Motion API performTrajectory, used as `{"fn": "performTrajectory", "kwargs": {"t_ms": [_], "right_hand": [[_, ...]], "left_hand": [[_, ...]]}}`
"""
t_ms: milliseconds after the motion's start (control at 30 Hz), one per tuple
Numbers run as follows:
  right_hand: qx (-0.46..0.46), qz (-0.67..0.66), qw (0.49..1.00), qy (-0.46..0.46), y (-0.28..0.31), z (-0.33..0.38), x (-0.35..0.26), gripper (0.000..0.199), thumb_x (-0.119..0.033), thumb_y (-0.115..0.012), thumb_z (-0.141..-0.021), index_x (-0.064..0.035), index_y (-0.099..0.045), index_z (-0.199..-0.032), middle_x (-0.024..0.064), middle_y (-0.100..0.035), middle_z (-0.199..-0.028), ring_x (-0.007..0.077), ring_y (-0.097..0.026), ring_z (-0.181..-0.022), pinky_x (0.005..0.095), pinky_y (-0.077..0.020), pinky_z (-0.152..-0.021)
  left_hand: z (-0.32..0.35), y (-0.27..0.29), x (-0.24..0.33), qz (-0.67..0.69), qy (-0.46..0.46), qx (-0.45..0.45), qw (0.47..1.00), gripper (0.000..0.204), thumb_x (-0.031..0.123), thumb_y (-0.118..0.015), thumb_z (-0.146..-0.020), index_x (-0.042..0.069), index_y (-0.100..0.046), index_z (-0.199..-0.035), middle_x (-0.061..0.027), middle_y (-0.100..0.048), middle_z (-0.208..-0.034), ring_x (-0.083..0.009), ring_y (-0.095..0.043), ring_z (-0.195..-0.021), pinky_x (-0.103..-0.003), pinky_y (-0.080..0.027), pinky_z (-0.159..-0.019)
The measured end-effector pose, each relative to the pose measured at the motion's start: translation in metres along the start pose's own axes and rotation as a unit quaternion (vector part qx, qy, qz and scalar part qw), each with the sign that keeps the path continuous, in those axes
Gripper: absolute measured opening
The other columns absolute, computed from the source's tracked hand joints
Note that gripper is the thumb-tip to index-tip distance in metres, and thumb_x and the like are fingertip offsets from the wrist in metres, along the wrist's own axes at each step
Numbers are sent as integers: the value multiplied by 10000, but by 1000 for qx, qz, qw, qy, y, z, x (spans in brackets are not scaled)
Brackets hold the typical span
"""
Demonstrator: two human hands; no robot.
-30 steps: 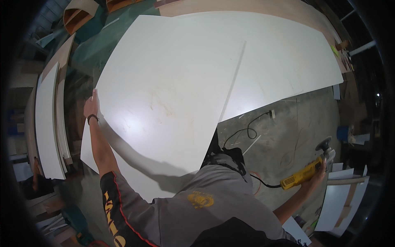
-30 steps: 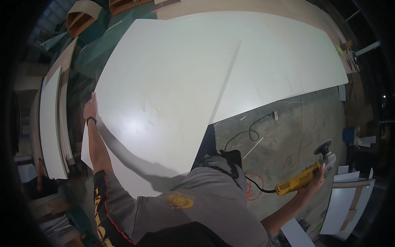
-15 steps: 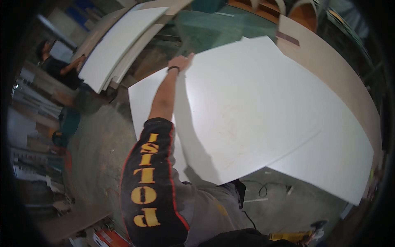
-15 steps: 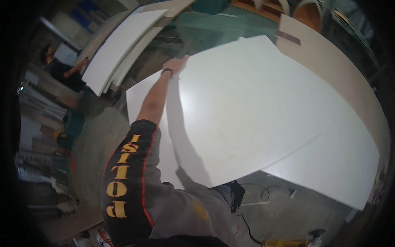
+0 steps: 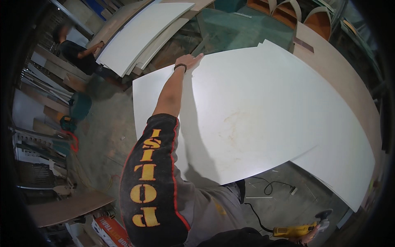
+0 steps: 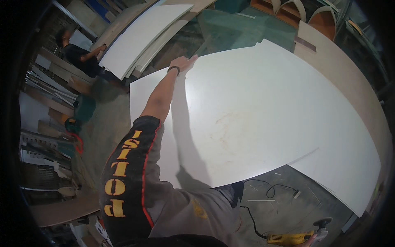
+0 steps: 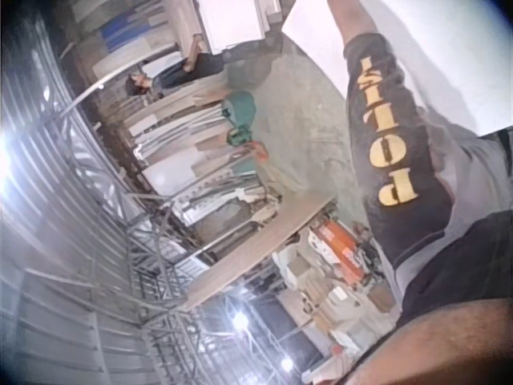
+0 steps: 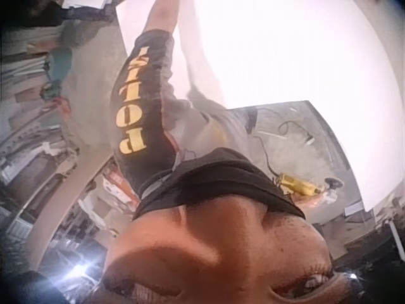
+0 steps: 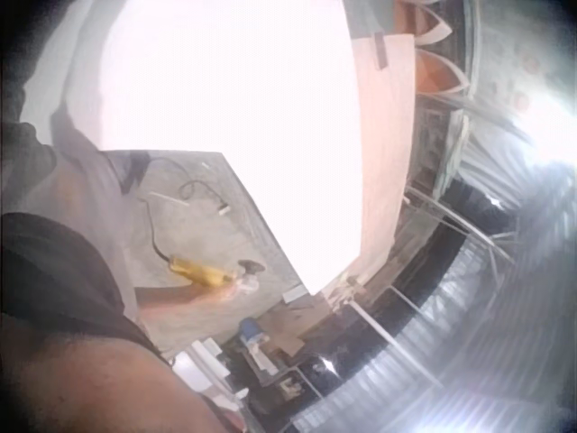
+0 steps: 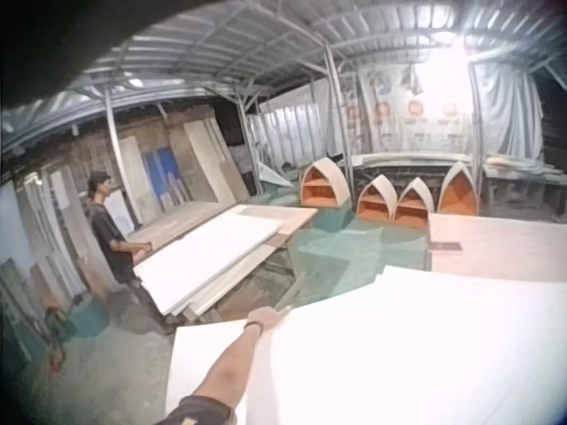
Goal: The person holds and moves several white wood panels on a workbench while using a power sander to smooth the surfaces and edges.
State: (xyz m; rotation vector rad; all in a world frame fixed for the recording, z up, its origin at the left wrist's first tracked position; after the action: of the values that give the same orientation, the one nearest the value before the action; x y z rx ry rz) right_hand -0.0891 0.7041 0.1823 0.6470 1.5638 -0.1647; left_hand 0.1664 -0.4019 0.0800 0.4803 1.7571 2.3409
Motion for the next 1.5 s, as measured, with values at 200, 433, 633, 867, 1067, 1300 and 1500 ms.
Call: {"fn": "performTrajectory", "kwargs": {"t_ms": [200, 433, 633, 867, 1067, 1300, 1500], "right_hand": [[0, -15, 1000, 19, 13, 7, -29, 564, -464, -685, -979, -27, -669, -1336, 98, -665, -1122, 167, -611, -939, 331, -507, -853], [-3, -38, 999, 24, -4, 6, -62, 558, -457, -696, -974, -25, -675, -1326, 96, -664, -1119, 167, -611, -939, 330, -507, -851], [-18, -59, 998, 25, -34, 13, -57, 553, -451, -705, -969, -22, -680, -1318, 94, -663, -1117, 168, -610, -938, 328, -506, -850], [-46, -89, 995, 14, -73, 19, -45, 546, -443, -715, -963, -20, -686, -1307, 92, -663, -1114, 168, -610, -937, 326, -506, -848], [-61, -125, 990, 0, -99, 26, -35, 541, -437, -724, -959, -17, -690, -1299, 90, -662, -1112, 168, -609, -936, 324, -506, -847], [-61, -151, 986, 25, -107, -36, -115, 535, -430, -734, -953, -15, -696, -1288, 88, -662, -1110, 168, -609, -935, 323, -505, -845], [-78, -165, 982, 41, -138, -46, -147, 530, -424, -743, -948, -12, -701, -1280, 86, -661, -1108, 168, -608, -934, 321, -505, -844]], "left_hand": [[49, 57, -54, -4, 4, 29, 1000, 889, 822, -306, -927, 110, -788, -1154, -200, -737, -1192, -360, -675, -1175, -477, -501, -998], [65, 87, -101, -5, 55, 47, 997, 864, 827, -333, -922, 134, -782, -1176, -180, -727, -1240, -356, -676, -1179, -484, -498, -1010], [67, 86, -140, 27, 87, 78, 993, 893, 815, -344, -926, 77, -748, -1226, -203, -711, -1266, -373, -657, -1213, -490, -482, -1039], [69, 111, -186, 47, 137, 109, 983, 872, 775, -362, -938, 45, -732, -1242, -226, -706, -1261, -380, -655, -1217, -481, -482, -1048], [95, 134, -227, 59, 165, 146, 974, 837, 744, -342, -962, 58, -738, -1231, -221, -705, -1265, -389, -649, -1225, -473, -475, -1064], [136, 150, -252, 60, 222, 135, 964, 835, 742, -321, -969, 75, -717, -1280, -217, -682, -1314, -389, -620, -1268, -474, -453, -1091], [146, 137, -294, 76, 266, 144, 950, 833, 751, -307, -971, 100, -721, -1285, -202, -683, -1318, -380, -621, -1264, -477, -455, -1086]]}}
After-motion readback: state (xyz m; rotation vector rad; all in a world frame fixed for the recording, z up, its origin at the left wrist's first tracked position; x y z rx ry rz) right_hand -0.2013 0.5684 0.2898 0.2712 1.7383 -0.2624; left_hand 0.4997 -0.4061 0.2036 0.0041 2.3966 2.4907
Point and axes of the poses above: each hand's wrist, its own z-axis away from the middle knuckle, its own y-axis out of the back of the hand, x = y × z, the point moved 8 cm from there along -z, towards the middle knuckle
